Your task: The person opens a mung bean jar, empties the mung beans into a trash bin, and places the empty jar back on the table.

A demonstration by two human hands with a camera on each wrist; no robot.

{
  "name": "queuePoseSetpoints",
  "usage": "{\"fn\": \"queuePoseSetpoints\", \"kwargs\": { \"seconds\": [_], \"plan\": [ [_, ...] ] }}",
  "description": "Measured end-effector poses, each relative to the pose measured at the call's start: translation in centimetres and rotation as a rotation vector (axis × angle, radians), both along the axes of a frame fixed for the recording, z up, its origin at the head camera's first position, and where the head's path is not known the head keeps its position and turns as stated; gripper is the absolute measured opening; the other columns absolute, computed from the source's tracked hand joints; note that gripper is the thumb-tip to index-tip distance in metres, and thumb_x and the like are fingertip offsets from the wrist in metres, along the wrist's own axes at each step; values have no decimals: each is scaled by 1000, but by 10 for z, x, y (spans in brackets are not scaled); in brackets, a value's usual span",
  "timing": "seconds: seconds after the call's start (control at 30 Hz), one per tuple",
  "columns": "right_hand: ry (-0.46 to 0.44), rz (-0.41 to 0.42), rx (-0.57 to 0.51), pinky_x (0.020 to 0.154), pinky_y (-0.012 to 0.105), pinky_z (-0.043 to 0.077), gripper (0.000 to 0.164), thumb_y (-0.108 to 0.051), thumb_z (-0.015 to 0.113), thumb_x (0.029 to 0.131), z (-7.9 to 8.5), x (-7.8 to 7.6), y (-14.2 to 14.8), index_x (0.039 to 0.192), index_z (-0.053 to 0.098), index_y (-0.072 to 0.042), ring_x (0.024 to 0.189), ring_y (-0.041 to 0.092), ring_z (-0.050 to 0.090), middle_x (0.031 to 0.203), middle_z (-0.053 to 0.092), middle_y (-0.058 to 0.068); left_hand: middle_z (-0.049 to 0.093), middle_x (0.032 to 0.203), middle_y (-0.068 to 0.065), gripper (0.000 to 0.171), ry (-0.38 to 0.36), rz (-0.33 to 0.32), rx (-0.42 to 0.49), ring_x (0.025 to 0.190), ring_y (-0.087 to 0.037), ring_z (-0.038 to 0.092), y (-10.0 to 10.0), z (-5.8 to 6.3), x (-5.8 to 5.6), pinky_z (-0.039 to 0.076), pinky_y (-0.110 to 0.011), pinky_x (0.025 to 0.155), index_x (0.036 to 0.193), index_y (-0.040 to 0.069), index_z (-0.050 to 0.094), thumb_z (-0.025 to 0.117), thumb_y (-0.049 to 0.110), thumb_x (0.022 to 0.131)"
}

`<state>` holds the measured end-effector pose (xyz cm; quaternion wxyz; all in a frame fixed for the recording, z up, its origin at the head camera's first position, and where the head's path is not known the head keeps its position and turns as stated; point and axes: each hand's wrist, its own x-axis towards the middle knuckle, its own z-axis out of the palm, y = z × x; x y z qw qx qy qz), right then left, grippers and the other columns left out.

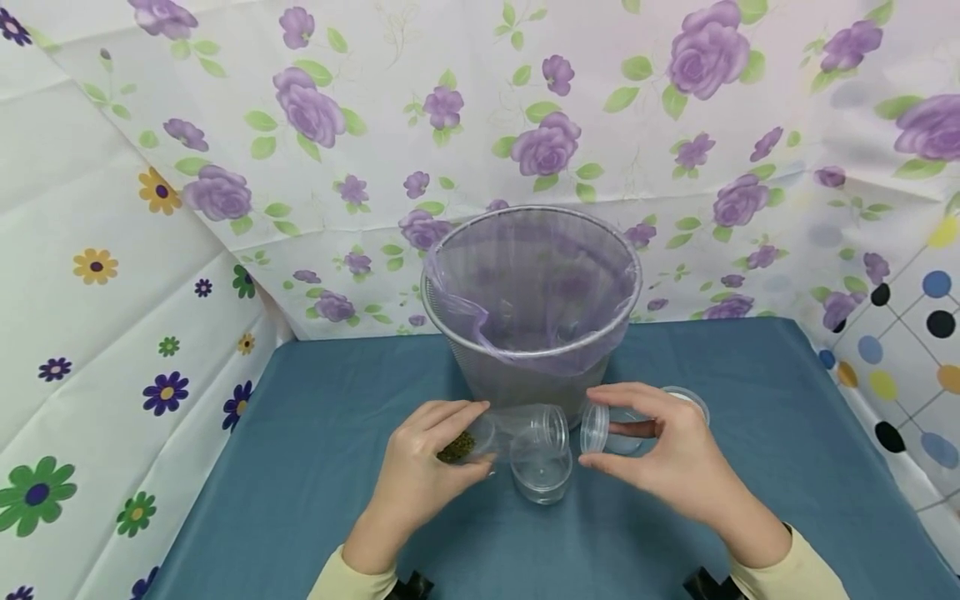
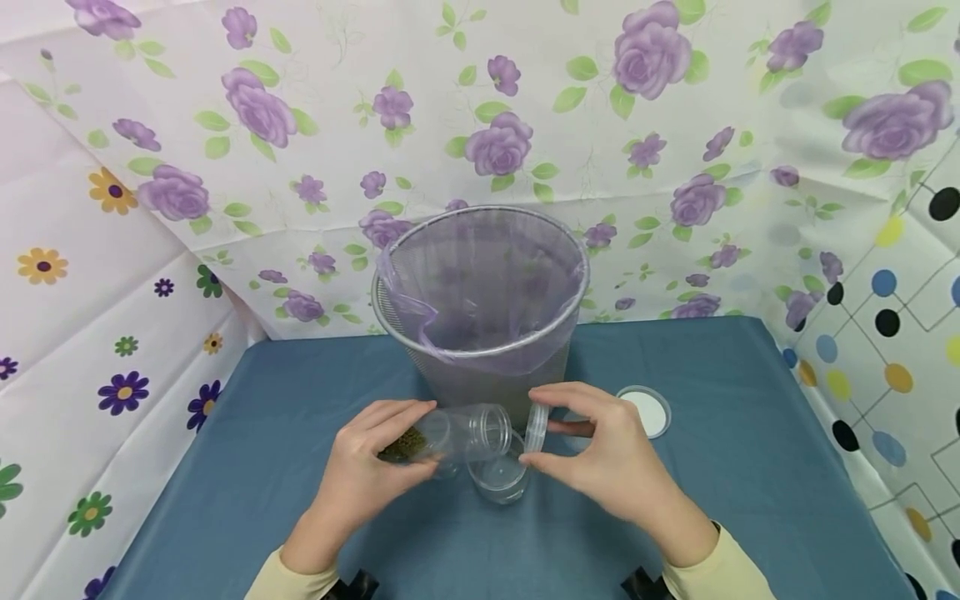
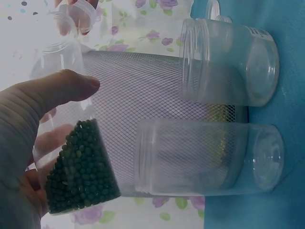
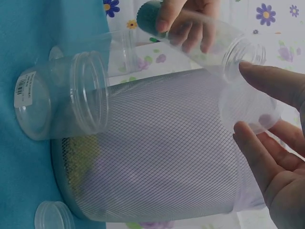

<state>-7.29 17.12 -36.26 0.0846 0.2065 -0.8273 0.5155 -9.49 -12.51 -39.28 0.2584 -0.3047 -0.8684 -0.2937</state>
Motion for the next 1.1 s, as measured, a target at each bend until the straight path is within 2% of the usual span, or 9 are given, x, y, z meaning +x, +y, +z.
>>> {"fn": "queuePoseSetpoints", "kwargs": {
  "seconds": [0.07,0.27,0.33,0.47,0.63,0.77,0.97,1.1],
  "plan": [
    [-8,-27,0,78,22,56,58,-30,84,66,-2,0,2,119,61,-29,109,5,59,121,60,-11,65,113,11,64,-11,7,23,103,-7,59,-3,-1,1,55,-26,78,124,31,59,84,27,66],
    [51,-159,163,77,18,51,59,-40,83,64,-11,-2,9,118,61,-36,93,1,59,116,63,-16,65,113,9,66,-40,24,136,104,-10,59,-14,-5,2,52,-21,82,123,29,61,85,19,62],
    [45,-192,181,76,19,50,59,-41,83,63,-13,-2,11,117,61,-37,88,1,59,115,63,-16,66,113,7,66,-40,31,180,103,-11,60,-17,-6,2,50,-17,83,122,27,63,86,17,61],
    [-26,-217,140,76,17,53,57,-36,84,64,-17,-3,16,117,61,-36,88,5,63,114,64,-10,67,112,5,65,-41,66,238,102,-13,62,-24,-8,2,49,-12,83,121,24,63,87,17,61],
    [-142,-270,90,74,18,55,60,-24,85,65,-22,-6,23,120,61,-32,93,14,68,116,63,-3,68,112,0,65,-31,120,282,98,-14,64,-32,-11,3,51,-15,80,121,22,63,87,21,61],
    [-215,-304,94,75,19,56,62,-19,84,66,-28,-8,31,122,59,-30,98,16,67,118,62,1,69,111,-2,65,-28,151,329,96,-13,66,-36,-16,3,52,-17,81,119,20,64,89,22,59],
    [-271,-285,75,73,21,57,63,-12,83,67,-38,-12,40,124,59,-22,100,22,67,117,64,9,68,107,6,65,-76,217,327,93,-8,64,-43,-26,4,52,-17,79,119,25,63,88,28,59],
    [-310,-315,120,69,23,57,62,-13,84,65,-47,-13,48,123,60,-18,99,24,67,116,65,11,68,104,9,63,-126,255,337,91,-8,65,-45,-30,4,50,-14,80,116,26,62,88,31,59]
  ]
}}
